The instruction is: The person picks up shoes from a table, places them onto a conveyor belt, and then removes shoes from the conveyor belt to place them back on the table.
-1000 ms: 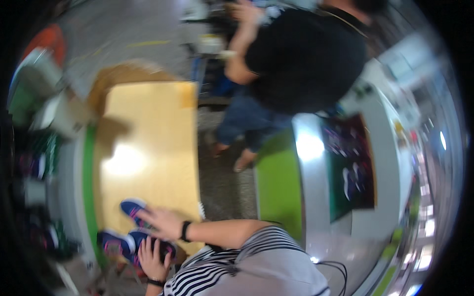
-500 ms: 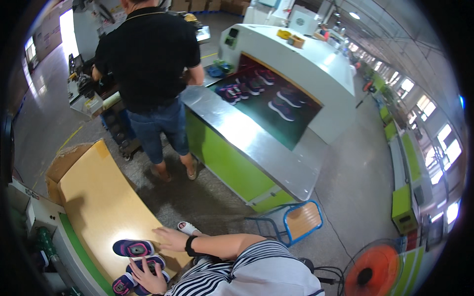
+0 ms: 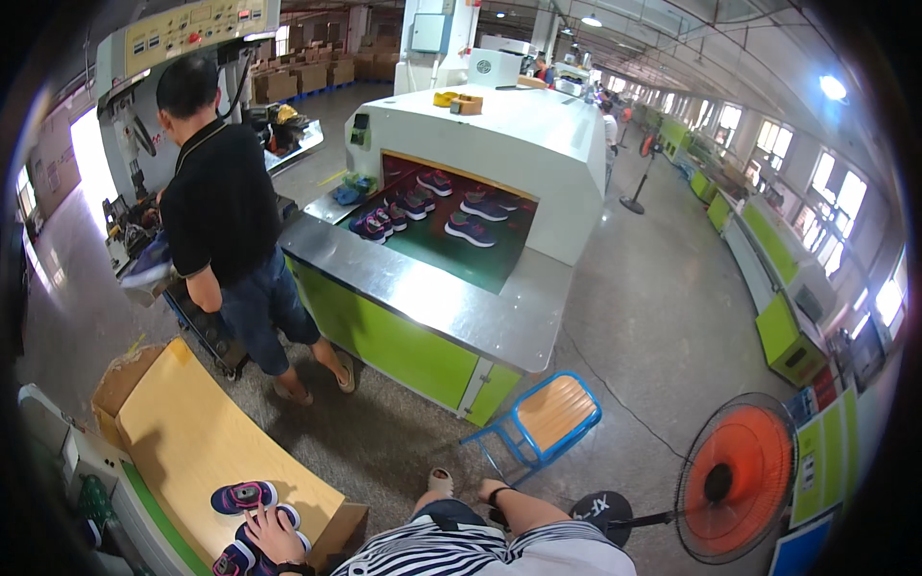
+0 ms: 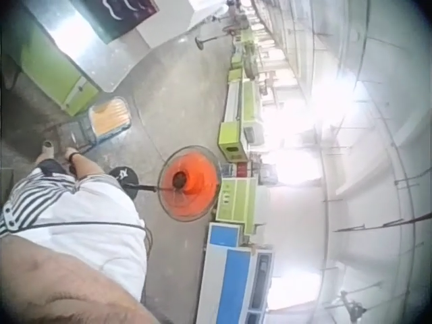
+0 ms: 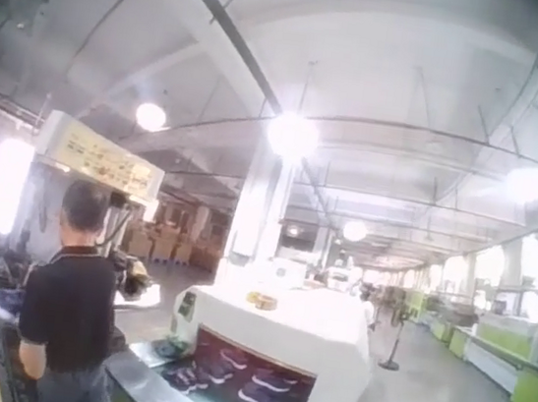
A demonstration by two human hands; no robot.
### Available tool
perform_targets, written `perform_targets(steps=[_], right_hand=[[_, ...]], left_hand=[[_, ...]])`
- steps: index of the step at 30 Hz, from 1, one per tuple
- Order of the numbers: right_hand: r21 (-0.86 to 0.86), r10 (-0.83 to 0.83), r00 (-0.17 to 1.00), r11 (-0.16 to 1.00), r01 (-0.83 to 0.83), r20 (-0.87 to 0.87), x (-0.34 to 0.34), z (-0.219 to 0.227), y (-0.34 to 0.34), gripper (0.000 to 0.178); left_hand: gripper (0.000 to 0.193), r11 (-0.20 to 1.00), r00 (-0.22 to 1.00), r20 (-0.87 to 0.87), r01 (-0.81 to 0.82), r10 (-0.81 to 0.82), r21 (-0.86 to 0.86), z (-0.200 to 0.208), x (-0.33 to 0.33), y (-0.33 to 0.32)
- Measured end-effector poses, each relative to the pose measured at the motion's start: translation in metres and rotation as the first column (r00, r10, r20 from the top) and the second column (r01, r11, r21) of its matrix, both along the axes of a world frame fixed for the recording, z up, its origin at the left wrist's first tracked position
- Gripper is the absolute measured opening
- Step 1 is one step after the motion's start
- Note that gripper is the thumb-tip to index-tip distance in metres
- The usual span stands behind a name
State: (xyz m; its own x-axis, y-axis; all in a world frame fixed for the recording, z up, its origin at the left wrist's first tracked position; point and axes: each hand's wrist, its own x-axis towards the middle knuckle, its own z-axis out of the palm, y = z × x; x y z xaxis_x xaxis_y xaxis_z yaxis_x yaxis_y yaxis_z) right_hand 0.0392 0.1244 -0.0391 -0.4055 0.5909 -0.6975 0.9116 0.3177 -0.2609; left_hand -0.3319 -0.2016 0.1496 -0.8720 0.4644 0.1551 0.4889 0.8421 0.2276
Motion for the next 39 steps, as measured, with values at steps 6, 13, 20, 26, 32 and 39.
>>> perform_targets(steps=[6,13,20,26,32,39], right_hand=[[-0.032,-0.132,0.982,0.99,0.137,0.134,0.05,0.015,-0.004,0.042],[-0.03,-0.137,0.99,0.99,0.137,0.017,0.028,0.018,0.001,0.036],[-0.078,0.055,0.998,0.995,-0.057,-0.029,-0.011,0.023,0.01,0.035],[0.074,0.035,0.979,0.997,-0.02,-0.201,-0.018,0.044,-0.003,0.036],[-0.026,0.105,0.994,0.994,-0.105,-0.025,-0.015,0.033,0.003,0.041],[-0.059,0.061,0.998,0.996,-0.061,0.001,-0.017,0.02,0.007,0.043]], left_hand=[[0.038,0.981,0.993,-0.104,0.027,-0.048,-0.191,-0.021,-0.008,-0.026],[0.029,0.999,0.996,-0.078,-0.035,0.038,0.038,-0.023,-0.003,-0.02],[0.043,0.989,0.999,-0.024,-0.034,0.031,-0.146,-0.014,-0.006,-0.02],[0.037,0.995,0.999,-0.029,-0.041,0.039,-0.096,-0.022,-0.006,-0.022],[0.036,0.996,0.994,-0.107,-0.03,0.021,-0.081,-0.022,-0.006,-0.021],[0.034,0.997,0.986,-0.168,-0.021,0.007,-0.08,-0.028,-0.011,-0.021]])
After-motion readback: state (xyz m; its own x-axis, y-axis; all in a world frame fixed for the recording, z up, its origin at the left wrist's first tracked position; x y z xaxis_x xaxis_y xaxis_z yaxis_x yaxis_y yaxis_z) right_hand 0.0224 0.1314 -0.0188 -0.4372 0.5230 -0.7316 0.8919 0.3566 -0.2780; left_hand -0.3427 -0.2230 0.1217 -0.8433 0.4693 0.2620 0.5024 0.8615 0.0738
